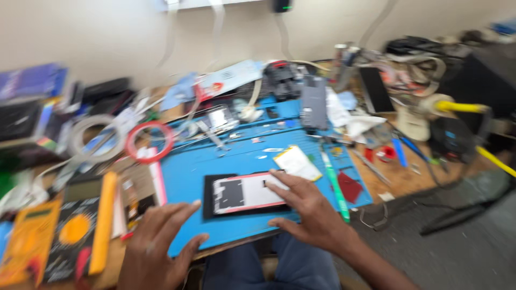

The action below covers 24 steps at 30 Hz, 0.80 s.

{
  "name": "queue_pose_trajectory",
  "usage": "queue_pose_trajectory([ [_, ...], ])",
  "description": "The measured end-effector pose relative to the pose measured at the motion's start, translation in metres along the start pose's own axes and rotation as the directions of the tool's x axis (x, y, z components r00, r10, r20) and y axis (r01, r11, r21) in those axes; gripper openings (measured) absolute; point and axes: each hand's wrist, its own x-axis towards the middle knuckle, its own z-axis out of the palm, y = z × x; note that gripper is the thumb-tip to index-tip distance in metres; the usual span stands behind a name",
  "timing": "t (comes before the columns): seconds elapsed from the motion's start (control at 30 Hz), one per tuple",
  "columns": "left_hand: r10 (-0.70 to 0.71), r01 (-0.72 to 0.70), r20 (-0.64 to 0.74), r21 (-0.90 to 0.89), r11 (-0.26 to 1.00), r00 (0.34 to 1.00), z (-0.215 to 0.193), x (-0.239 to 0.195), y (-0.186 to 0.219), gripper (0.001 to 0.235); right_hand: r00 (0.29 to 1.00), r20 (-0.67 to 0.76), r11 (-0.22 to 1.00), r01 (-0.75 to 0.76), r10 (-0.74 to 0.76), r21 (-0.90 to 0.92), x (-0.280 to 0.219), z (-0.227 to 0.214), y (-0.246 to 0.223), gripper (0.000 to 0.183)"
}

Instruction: The person cleans the back of a disassembled mobile phone with a cloth and a small tool, then applies adhesive tape along the edges of the phone's back cover. The person uses scissors to cut the tape and a small tool to press it into place.

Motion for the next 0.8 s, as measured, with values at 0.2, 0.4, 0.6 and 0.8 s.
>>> queue_pose_trajectory([
  [0.2, 0.012, -0.009, 0.044, -0.062, 0.998, 0.999, 0.054, 0.009, -0.001, 0.059, 0.928, -0.294, 0.973, -0.228, 0.227, 0.031, -0.034, -0.030, 0.013, 0.051],
  [0.4, -0.073, 0.072, -0.018, -0.064, 0.995, 0.997, 0.074, 0.005, -0.014, 0.057, 0.774, -0.499, 0.884, -0.466, 0.390, -0.033, -0.061, -0.065, 0.062, 0.027],
  [0.6, -0.145, 0.132, -0.079, -0.148, 0.980, 0.986, 0.070, 0.003, -0.010, 0.060, 0.815, -0.423, 0.760, -0.549, 0.396, -0.348, 0.033, -0.095, 0.170, 0.029],
  [0.8, -0.167, 0.153, -0.071, -0.171, 0.973, 0.983, 0.065, 0.001, -0.012, 0.062, 0.623, -0.088, 0.499, -0.697, 0.778, -0.515, 0.101, -0.090, 0.256, 0.044],
])
